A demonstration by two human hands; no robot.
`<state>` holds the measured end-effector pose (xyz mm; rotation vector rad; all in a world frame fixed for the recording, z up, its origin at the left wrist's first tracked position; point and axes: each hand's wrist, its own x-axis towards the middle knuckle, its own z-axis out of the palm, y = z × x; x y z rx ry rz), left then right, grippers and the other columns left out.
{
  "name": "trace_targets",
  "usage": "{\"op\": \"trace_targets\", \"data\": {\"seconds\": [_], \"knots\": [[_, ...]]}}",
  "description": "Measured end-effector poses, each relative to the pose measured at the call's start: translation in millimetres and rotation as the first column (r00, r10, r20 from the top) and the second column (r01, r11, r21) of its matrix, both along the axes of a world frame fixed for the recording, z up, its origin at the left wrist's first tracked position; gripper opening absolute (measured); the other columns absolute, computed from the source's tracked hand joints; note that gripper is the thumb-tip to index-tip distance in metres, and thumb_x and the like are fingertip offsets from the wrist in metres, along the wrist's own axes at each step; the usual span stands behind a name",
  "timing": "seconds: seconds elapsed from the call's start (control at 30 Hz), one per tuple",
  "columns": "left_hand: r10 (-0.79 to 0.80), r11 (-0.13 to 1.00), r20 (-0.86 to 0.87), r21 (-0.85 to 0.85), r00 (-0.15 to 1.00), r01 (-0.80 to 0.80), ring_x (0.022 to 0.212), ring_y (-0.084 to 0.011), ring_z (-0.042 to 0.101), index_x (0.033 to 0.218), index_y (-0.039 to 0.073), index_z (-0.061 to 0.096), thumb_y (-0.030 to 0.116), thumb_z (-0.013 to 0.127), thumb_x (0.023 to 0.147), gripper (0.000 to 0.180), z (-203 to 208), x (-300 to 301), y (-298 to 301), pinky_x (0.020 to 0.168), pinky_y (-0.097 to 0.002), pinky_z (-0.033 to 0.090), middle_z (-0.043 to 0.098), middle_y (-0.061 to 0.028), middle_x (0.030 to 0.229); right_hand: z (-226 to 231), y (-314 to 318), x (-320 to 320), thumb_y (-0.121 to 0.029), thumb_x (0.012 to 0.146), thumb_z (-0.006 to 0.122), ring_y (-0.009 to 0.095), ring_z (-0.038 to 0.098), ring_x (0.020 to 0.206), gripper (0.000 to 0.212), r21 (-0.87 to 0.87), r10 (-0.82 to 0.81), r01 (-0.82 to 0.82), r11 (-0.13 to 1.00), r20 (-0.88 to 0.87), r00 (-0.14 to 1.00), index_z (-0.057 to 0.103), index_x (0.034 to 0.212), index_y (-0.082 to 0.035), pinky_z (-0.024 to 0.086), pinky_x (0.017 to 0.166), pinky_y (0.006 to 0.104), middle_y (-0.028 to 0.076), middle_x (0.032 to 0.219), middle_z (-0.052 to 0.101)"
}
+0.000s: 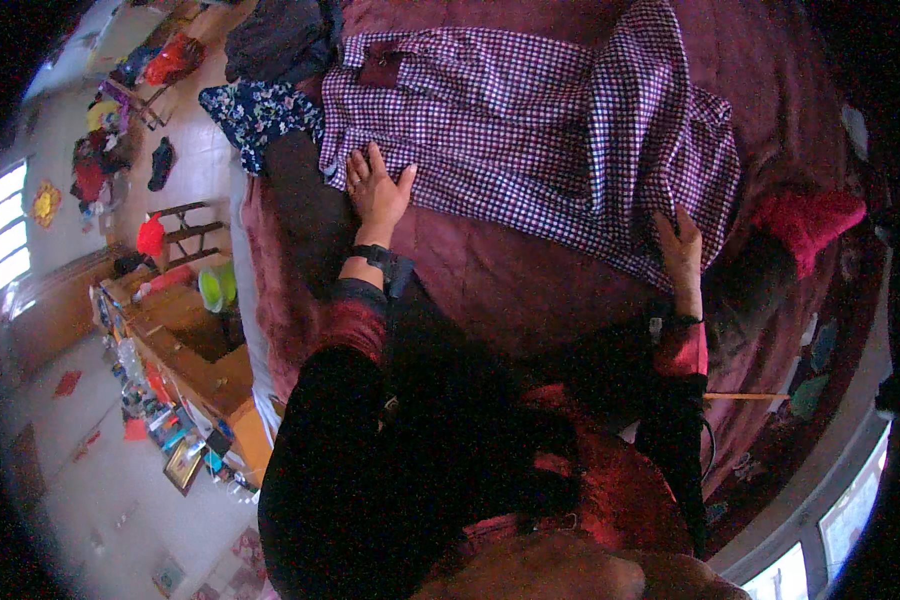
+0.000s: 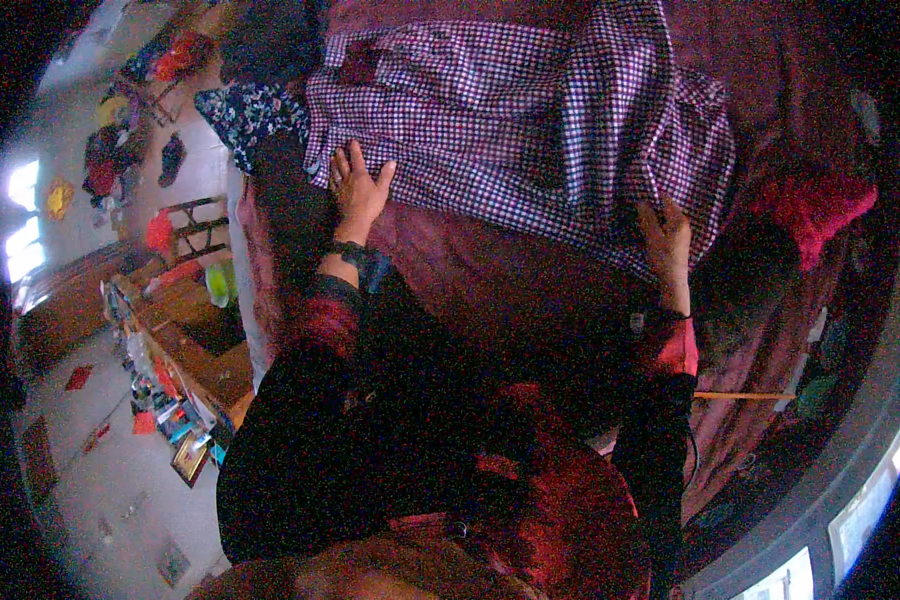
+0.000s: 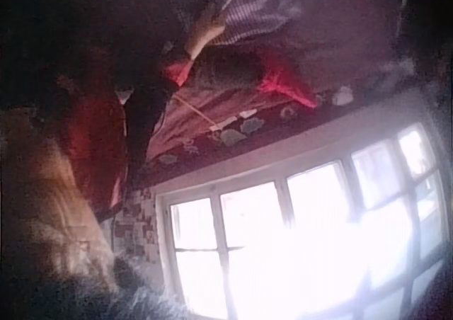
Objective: The person folds a checkered shirt on a bed. They smooth the fabric, fold the sleeves, and fold the shirt in half before placing it on the bed.
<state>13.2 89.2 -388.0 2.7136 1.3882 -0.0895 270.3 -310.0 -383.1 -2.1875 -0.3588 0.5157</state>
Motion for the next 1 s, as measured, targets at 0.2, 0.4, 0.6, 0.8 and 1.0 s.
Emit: {"op": "trace_targets", "data": {"seconds": [0.2, 0.4, 0.6, 0.8, 1.0], "knots": [[-0.07, 0.992, -0.08, -0.111, 0.994, 0.061, 0.136, -0.0438, 0.037, 0.146, 0.003, 0.036, 0.05, 0.064, 0.085, 0.082, 16, 7, 15, 0.11, -0.0482, 0.036, 0.036, -0.0305, 0.148, -3, 5, 0, -0.008, 0.089, 0.068, 0.02, 0.062, 0.112, 0.049, -0.027, -0.028, 0.028, 0.999, -0.004, 1.0, 0.053, 0.134, 0.003, 0.047, 0.097, 0.0305, 0.015, 0.126, 0.065], [-0.305, 0.895, 0.501, -0.14, 0.81, 0.424, 0.117, -0.0331, 0.058, 0.129, 0.002, 0.056, 0.018, 0.068, 0.087, 0.046, 39, 81, -41, 0.101, -0.0405, 0.045, 0.062, -0.0166, 0.126, 16, 13, -19, -0.004, 0.088, 0.061, 0.033, 0.062, 0.116, 0.04, 0.05, 0.178, -0.194, 0.98, 0.224, 0.958, 0.058, 0.128, -0.003, 0.05, 0.095, 0.0372, 0.019, 0.125, 0.063], [-0.287, 0.696, 0.645, -0.368, 0.709, 0.616, 0.117, -0.0304, 0.06, 0.13, 0.002, 0.055, 0.027, 0.071, 0.088, 0.052, 67, 188, -125, 0.099, -0.0385, 0.048, 0.061, -0.0186, 0.127, 41, 18, -39, -0.003, 0.08, 0.055, 0.033, 0.062, 0.074, 0.043, -0.051, 0.413, -0.455, 0.889, 0.519, 0.748, 0.062, 0.122, -0.01, 0.053, 0.064, 0.0433, 0.013, 0.082, 0.058], [-0.519, 0.688, 0.532, -0.204, 0.669, 0.696, 0.122, -0.0366, 0.055, 0.137, -0.001, 0.045, 0.047, 0.072, 0.083, 0.077, 83, 255, -175, 0.1, -0.0436, 0.046, 0.054, -0.0242, 0.134, 46, 14, -38, -0.005, 0.082, 0.056, 0.03, 0.064, 0.075, 0.039, -0.104, 0.47, -0.485, 0.868, 0.485, 0.738, 0.064, 0.12, -0.01, 0.053, 0.064, 0.0416, 0.011, 0.083, 0.06], [-0.559, 0.78, 0.298, -0.126, 0.774, 0.612, 0.122, -0.0353, 0.054, 0.139, 0.001, 0.04, 0.048, 0.077, 0.077, 0.086, 89, 282, -202, 0.098, -0.0443, 0.047, 0.053, -0.0249, 0.133, 45, 13, -51, -0.012, 0.078, 0.059, 0.029, 0.064, 0.076, 0.037, 0.053, 0.511, -0.635, 0.771, 0.543, 0.666, 0.065, 0.115, -0.011, 0.054, 0.066, 0.0406, 0.01, 0.083, 0.06]]}}
